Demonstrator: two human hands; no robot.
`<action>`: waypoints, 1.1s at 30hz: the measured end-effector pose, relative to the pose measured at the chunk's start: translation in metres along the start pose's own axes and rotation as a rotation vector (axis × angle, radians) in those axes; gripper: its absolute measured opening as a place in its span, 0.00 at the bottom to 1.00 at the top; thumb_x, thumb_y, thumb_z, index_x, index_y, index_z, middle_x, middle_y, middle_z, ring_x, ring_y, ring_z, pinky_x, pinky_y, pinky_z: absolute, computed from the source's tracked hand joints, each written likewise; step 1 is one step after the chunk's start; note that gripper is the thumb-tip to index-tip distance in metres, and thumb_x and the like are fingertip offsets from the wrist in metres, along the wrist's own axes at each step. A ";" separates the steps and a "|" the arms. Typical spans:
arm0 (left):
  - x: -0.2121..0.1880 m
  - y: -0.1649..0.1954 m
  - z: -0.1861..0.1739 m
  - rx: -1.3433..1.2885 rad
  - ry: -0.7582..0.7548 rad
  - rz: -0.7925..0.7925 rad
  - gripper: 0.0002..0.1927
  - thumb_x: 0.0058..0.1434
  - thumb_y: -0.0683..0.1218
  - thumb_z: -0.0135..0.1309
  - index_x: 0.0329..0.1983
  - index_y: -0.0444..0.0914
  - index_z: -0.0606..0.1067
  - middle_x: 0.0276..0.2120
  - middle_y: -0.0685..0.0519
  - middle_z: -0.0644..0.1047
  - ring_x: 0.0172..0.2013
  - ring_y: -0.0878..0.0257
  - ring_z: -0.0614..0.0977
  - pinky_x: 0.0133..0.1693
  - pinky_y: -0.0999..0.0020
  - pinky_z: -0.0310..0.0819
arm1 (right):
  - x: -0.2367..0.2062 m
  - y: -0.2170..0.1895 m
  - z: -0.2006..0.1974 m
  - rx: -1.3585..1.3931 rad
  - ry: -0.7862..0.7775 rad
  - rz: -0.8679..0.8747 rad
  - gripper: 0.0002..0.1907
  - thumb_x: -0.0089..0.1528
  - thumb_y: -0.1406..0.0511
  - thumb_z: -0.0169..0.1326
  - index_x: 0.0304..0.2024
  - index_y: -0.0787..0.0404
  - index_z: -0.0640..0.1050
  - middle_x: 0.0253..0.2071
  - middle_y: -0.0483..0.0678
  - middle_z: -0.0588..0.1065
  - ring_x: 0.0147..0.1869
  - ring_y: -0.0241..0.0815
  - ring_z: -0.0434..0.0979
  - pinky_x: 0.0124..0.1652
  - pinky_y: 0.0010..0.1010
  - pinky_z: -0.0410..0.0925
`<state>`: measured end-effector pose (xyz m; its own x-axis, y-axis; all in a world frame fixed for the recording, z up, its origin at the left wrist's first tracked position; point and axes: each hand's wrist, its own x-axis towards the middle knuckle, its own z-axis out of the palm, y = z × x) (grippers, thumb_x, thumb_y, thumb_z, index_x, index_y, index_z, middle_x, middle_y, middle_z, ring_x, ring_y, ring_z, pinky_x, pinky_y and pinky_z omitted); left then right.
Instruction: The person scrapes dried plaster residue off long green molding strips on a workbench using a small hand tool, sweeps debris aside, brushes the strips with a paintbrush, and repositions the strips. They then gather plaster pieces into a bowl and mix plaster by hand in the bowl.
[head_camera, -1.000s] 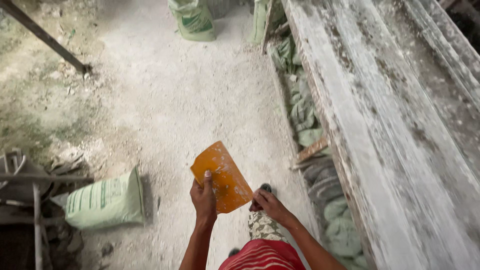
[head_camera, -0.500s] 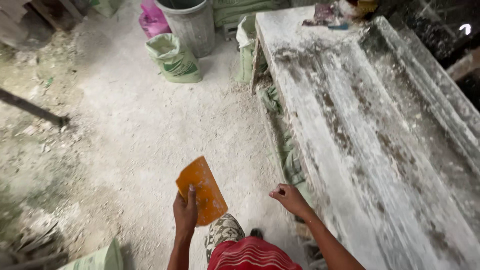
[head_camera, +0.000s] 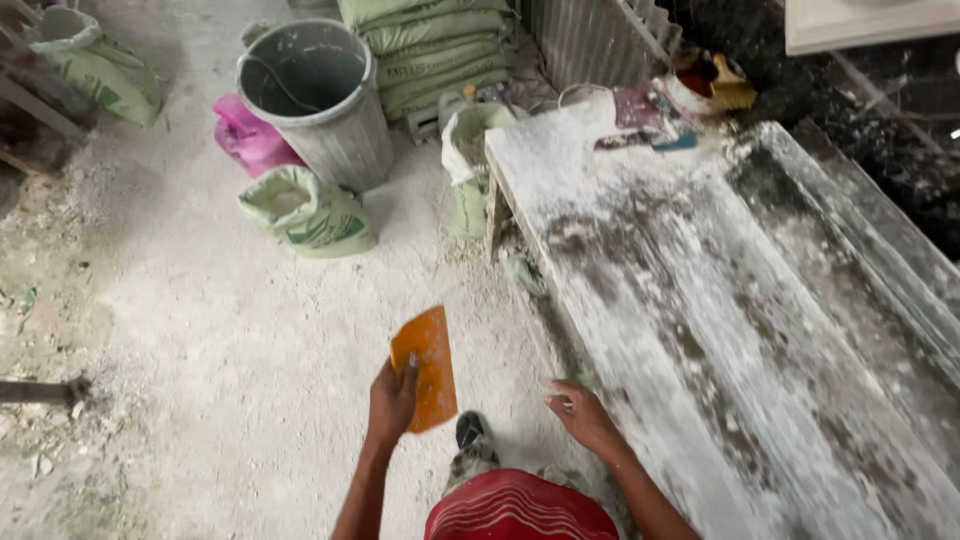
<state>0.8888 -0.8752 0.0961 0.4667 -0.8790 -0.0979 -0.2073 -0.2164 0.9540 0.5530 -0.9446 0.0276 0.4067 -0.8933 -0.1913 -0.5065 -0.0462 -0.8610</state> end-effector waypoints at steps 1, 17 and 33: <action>0.031 0.019 0.000 0.049 -0.008 0.025 0.22 0.70 0.55 0.47 0.55 0.32 0.74 0.34 0.47 0.83 0.33 0.62 0.83 0.35 0.63 0.78 | 0.017 -0.008 -0.004 0.017 -0.003 0.053 0.20 0.64 0.50 0.54 0.51 0.54 0.79 0.40 0.50 0.83 0.39 0.34 0.82 0.42 0.33 0.73; 0.227 0.087 0.184 -0.146 -0.413 0.017 0.18 0.71 0.44 0.44 0.61 0.33 0.71 0.49 0.49 0.79 0.47 0.63 0.78 0.49 0.68 0.73 | 0.168 0.100 -0.116 0.088 0.480 -0.025 0.29 0.77 0.53 0.49 0.30 0.64 0.84 0.48 0.45 0.79 0.51 0.39 0.79 0.54 0.33 0.68; 0.592 0.163 0.474 -0.276 -0.558 0.360 0.14 0.70 0.40 0.49 0.57 0.31 0.75 0.47 0.46 0.81 0.45 0.60 0.80 0.49 0.65 0.75 | 0.214 0.034 -0.178 0.316 0.557 0.695 0.24 0.69 0.52 0.45 0.58 0.60 0.76 0.40 0.47 0.80 0.45 0.41 0.79 0.46 0.36 0.71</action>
<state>0.7242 -1.6322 0.0596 -0.1139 -0.9777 0.1762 -0.0065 0.1781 0.9840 0.4879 -1.2173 0.0413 -0.3720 -0.7639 -0.5273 -0.2358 0.6272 -0.7423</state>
